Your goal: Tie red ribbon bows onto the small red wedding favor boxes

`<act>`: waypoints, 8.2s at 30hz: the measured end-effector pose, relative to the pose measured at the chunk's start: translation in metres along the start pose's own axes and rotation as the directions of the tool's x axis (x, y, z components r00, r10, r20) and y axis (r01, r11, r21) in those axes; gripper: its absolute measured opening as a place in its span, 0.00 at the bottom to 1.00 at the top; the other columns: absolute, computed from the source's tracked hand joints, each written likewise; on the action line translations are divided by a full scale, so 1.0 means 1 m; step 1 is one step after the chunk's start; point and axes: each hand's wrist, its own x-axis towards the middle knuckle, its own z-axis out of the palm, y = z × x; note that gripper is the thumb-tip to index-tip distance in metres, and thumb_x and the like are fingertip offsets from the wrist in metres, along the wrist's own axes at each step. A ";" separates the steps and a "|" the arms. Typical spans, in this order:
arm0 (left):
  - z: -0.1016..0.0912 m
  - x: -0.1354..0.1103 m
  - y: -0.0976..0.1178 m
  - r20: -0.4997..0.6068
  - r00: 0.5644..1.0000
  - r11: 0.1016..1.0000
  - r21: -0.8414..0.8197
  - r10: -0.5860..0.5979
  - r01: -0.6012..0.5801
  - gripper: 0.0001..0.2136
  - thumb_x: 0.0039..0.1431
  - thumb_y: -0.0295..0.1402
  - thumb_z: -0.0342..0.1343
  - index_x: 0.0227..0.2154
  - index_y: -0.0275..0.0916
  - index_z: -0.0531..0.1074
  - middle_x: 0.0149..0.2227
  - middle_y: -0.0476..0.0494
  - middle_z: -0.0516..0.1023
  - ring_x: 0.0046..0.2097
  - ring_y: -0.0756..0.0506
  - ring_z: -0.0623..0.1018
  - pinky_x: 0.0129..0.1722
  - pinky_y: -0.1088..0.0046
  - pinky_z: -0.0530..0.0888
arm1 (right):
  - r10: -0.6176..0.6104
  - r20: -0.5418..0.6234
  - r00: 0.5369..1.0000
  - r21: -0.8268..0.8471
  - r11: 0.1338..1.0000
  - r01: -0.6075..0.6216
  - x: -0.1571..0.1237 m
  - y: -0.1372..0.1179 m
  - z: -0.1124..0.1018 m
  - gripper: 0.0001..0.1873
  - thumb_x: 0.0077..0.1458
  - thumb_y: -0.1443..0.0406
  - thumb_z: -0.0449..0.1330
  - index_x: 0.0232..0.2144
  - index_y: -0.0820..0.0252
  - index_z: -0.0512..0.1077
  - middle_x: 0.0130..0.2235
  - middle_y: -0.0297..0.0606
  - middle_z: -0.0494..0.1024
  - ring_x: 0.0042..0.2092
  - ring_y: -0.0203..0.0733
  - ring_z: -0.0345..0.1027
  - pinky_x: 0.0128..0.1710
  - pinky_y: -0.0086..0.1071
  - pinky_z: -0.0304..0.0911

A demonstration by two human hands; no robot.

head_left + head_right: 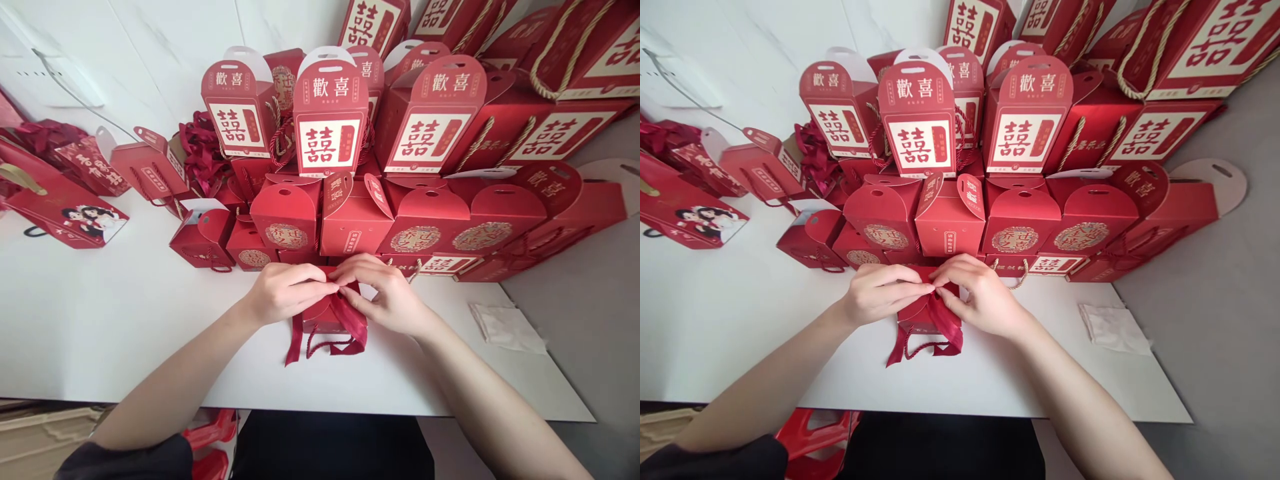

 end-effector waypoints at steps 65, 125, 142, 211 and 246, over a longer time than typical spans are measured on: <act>-0.012 0.010 0.013 0.088 0.982 0.962 0.206 0.167 -0.182 0.09 0.59 0.22 0.58 0.41 0.39 0.76 0.30 0.52 0.80 0.25 0.54 0.75 0.23 0.77 0.69 | 0.550 0.412 0.727 0.326 0.656 -0.681 -0.004 -0.012 -0.051 0.21 0.62 0.46 0.53 0.38 0.58 0.64 0.30 0.34 0.76 0.25 0.36 0.73 0.28 0.29 0.68; -0.028 0.015 -0.023 0.878 0.345 0.261 -0.266 -0.332 0.928 0.16 0.55 0.42 0.61 0.20 0.35 0.74 0.22 0.48 0.74 0.25 0.52 0.67 0.27 0.76 0.64 | 0.447 0.362 0.818 0.198 0.821 -0.536 -0.007 0.014 -0.038 0.21 0.58 0.49 0.60 0.25 0.61 0.70 0.26 0.33 0.75 0.29 0.36 0.66 0.29 0.29 0.59; -0.024 0.005 -0.035 0.546 0.811 0.358 -0.729 -0.211 0.584 0.07 0.51 0.42 0.66 0.28 0.45 0.83 0.46 0.36 0.80 0.51 0.40 0.77 0.52 0.60 0.74 | 0.453 0.432 0.780 0.258 0.767 -0.588 -0.008 0.018 -0.038 0.18 0.59 0.52 0.60 0.29 0.61 0.72 0.30 0.38 0.80 0.33 0.40 0.73 0.33 0.31 0.64; -0.005 0.019 0.012 0.502 0.687 0.603 -0.350 -0.526 0.717 0.05 0.57 0.35 0.61 0.31 0.39 0.74 0.30 0.50 0.83 0.33 0.48 0.81 0.54 0.63 0.71 | 0.096 -0.206 0.974 -0.172 0.976 -0.133 0.000 -0.014 0.011 0.06 0.57 0.70 0.59 0.31 0.58 0.75 0.31 0.35 0.81 0.30 0.38 0.73 0.35 0.34 0.65; -0.009 0.017 0.004 0.653 0.560 0.254 -0.508 -0.509 0.823 0.11 0.64 0.39 0.54 0.31 0.37 0.64 0.33 0.46 0.78 0.37 0.48 0.78 0.39 0.72 0.71 | -0.041 -0.020 0.999 0.090 0.995 0.042 0.001 0.017 0.007 0.05 0.63 0.66 0.58 0.36 0.56 0.75 0.36 0.37 0.81 0.39 0.42 0.72 0.45 0.41 0.62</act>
